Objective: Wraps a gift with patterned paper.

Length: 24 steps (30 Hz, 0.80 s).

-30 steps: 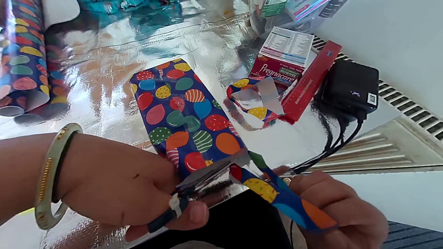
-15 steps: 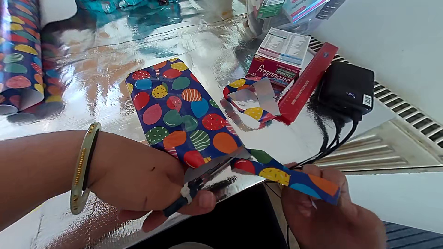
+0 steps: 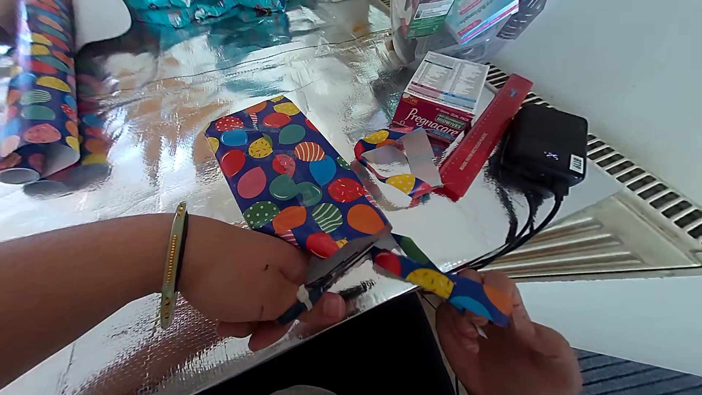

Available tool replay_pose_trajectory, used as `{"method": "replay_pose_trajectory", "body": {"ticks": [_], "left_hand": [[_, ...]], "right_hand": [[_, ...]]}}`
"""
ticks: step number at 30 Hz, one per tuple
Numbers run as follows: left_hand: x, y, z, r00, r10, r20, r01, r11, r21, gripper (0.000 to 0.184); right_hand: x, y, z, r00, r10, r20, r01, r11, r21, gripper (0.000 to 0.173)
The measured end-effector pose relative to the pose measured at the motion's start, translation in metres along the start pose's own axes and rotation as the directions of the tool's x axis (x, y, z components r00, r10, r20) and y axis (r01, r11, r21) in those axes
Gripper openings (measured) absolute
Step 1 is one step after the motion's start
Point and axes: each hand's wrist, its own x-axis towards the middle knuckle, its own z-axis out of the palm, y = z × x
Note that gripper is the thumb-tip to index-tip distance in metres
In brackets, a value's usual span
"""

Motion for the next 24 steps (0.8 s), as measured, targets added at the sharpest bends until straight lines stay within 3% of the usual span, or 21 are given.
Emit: {"method": "replay_pose_trajectory", "body": {"ticks": [3, 6, 12, 16, 18, 20, 24], "left_hand": [[0.001, 0.002, -0.004, 0.998, -0.046, 0.045, 0.045, 0.999, 0.017, 0.046], [0.004, -0.006, -0.001, 1.0, -0.006, 0.014, 0.006, 1.0, -0.007, 0.045], [0.002, -0.009, 0.003, 1.0, 0.014, -0.015, -0.015, 0.999, -0.049, 0.045], [-0.002, -0.024, 0.0, 0.984, 0.162, 0.069, -0.152, 0.98, -0.126, 0.055], [-0.008, -0.028, 0.001, 0.983, 0.16, 0.09, -0.154, 0.985, -0.072, 0.049], [-0.012, -0.043, 0.006, 0.961, 0.255, 0.105, -0.251, 0.967, -0.045, 0.046], [-0.042, -0.062, 0.019, 0.915, 0.402, -0.033, -0.397, 0.913, 0.097, 0.037]], "right_hand": [[-0.003, -0.003, -0.004, 0.999, -0.019, -0.036, 0.018, 0.999, -0.036, 0.018], [-0.008, -0.011, -0.006, 0.999, -0.009, -0.051, 0.005, 0.997, -0.073, 0.016], [-0.017, -0.034, -0.014, 0.999, 0.02, 0.047, -0.015, 0.994, -0.107, 0.017], [-0.013, -0.059, -0.014, 0.995, -0.08, 0.053, 0.085, 0.993, -0.086, 0.024], [-0.009, -0.072, -0.012, 0.991, -0.129, 0.032, 0.131, 0.987, -0.089, 0.025], [-0.004, -0.082, -0.012, 0.98, -0.2, 0.016, 0.201, 0.977, -0.077, 0.023], [0.01, -0.096, -0.004, 0.935, -0.347, 0.076, 0.351, 0.874, -0.337, 0.019]]}}
